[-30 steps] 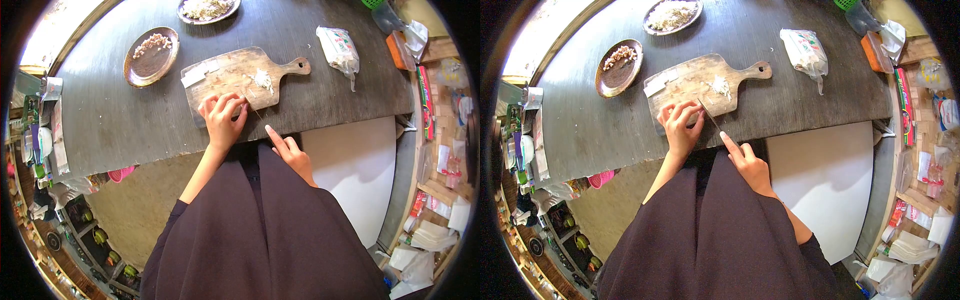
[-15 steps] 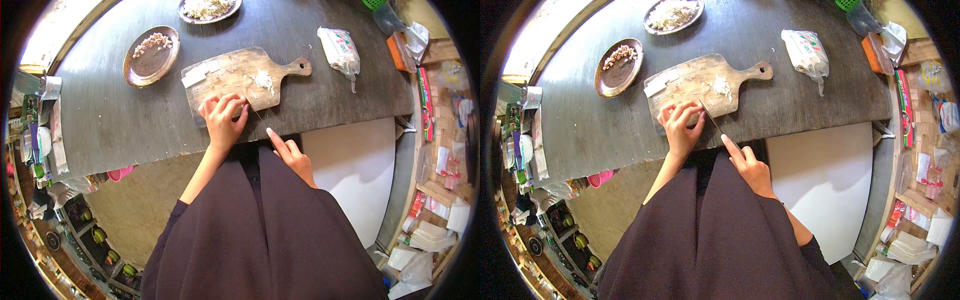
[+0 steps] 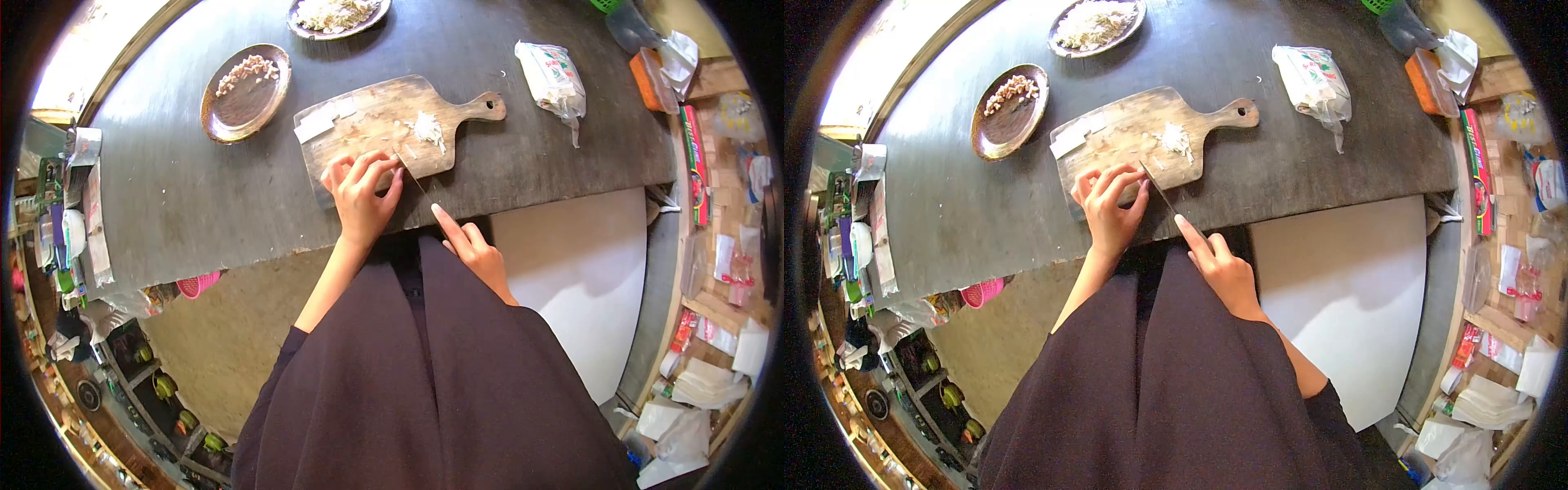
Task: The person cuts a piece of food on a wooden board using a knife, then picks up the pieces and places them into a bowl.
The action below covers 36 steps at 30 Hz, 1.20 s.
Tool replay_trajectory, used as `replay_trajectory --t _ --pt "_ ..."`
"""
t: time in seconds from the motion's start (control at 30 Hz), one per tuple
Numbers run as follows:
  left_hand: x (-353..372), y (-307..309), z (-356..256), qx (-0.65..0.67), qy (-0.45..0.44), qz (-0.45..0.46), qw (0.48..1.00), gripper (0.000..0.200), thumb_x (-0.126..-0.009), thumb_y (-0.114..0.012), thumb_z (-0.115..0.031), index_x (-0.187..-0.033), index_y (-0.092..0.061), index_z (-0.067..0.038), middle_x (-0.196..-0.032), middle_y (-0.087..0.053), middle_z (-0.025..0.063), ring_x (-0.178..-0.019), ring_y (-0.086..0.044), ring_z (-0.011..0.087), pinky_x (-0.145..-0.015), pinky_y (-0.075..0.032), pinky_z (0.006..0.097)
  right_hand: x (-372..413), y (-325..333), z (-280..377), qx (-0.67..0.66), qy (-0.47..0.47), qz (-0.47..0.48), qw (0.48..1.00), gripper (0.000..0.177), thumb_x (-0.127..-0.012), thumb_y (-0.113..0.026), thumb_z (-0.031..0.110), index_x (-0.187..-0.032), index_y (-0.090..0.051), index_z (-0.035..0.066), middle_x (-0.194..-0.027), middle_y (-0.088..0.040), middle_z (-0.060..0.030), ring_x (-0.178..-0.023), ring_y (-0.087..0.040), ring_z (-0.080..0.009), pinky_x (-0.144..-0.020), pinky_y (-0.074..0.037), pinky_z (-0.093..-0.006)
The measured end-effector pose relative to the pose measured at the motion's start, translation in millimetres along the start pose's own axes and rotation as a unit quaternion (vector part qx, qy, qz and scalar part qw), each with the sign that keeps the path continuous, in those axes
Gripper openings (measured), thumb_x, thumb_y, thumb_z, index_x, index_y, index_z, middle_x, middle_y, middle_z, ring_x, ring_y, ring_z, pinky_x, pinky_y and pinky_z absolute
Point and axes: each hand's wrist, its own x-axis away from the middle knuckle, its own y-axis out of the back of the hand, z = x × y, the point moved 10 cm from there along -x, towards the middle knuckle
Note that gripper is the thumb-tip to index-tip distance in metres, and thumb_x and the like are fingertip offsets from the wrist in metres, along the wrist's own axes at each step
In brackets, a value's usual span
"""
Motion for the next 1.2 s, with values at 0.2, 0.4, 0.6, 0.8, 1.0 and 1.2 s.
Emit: replay_trajectory --t 0.2,0.4,0.6,0.8,1.0,1.2 --pt "-1.2 0.0 0.0 0.001 -0.003 -0.008 1.000 0.020 -0.077 -0.084 -0.023 -0.096 -0.078 -0.023 -0.108 -0.074 -0.0088 -0.108 -0.055 0.0256 -0.099 -0.032 0.0411 19.7 -0.4 -8.3 0.027 -0.002 0.043 0.999 0.067 -0.091 -0.073 0.019 -0.153 -0.050 0.035 -0.085 -0.049 -0.0027 -0.056 -0.063 -0.0223 -0.055 -0.059 -0.0375" --pt "-0.7 0.4 -0.1 0.004 -0.002 -0.009 1.000 0.019 -0.077 -0.084 -0.022 -0.095 -0.078 -0.022 -0.107 -0.074 -0.0089 -0.107 -0.054 0.0258 -0.097 -0.033 0.0407 3.5 7.3 -6.6 -0.038 -0.016 0.012 0.999 0.068 -0.091 -0.073 0.017 -0.153 -0.050 0.035 -0.086 -0.051 -0.0026 -0.060 -0.065 -0.0225 -0.058 -0.059 -0.0393" --pt "-1.8 1.3 -1.8 0.001 -0.006 -0.005 1.000 0.018 -0.078 -0.084 -0.022 -0.095 -0.078 -0.022 -0.106 -0.074 -0.0081 -0.106 -0.054 0.0258 -0.097 -0.033 0.0407 -2.0 8.9 -7.0 -0.044 -0.025 0.002 0.999 0.069 -0.091 -0.073 0.017 -0.153 -0.050 0.035 -0.086 -0.052 -0.0033 -0.062 -0.066 -0.0231 -0.059 -0.060 -0.0398" --pt "-1.5 0.4 -1.2 0.004 -0.003 -0.009 1.000 0.019 -0.078 -0.084 -0.021 -0.095 -0.078 -0.022 -0.107 -0.074 -0.0081 -0.106 -0.054 0.0257 -0.098 -0.033 0.0410 -3.2 9.3 -3.1 -0.055 -0.011 0.011 0.998 0.068 -0.092 -0.073 0.017 -0.154 -0.049 0.034 -0.086 -0.052 -0.0038 -0.062 -0.066 -0.0239 -0.060 -0.060 -0.0406" --pt "-2.0 0.8 -1.2 0.001 -0.003 -0.004 1.000 0.018 -0.078 -0.083 -0.021 -0.095 -0.078 -0.021 -0.107 -0.074 -0.0084 -0.106 -0.054 0.0253 -0.098 -0.033 0.0410 -1.7 8.6 -0.8 -0.053 -0.022 0.038 0.998 0.067 -0.093 -0.072 0.018 -0.154 -0.049 0.034 -0.086 -0.052 -0.0044 -0.062 -0.066 -0.0251 -0.060 -0.060 -0.0415" --pt "-1.2 -0.4 0.6 0.005 0.001 -0.002 1.000 0.018 -0.077 -0.083 -0.021 -0.094 -0.077 -0.021 -0.108 -0.073 -0.0086 -0.106 -0.054 0.0252 -0.098 -0.033 0.0409 -1.3 10.1 0.0 -0.072 -0.036 0.052 0.995 0.067 -0.094 -0.070 0.014 -0.154 -0.049 0.033 -0.087 -0.052 -0.0061 -0.064 -0.068 -0.0285 -0.060 -0.060 -0.0432"
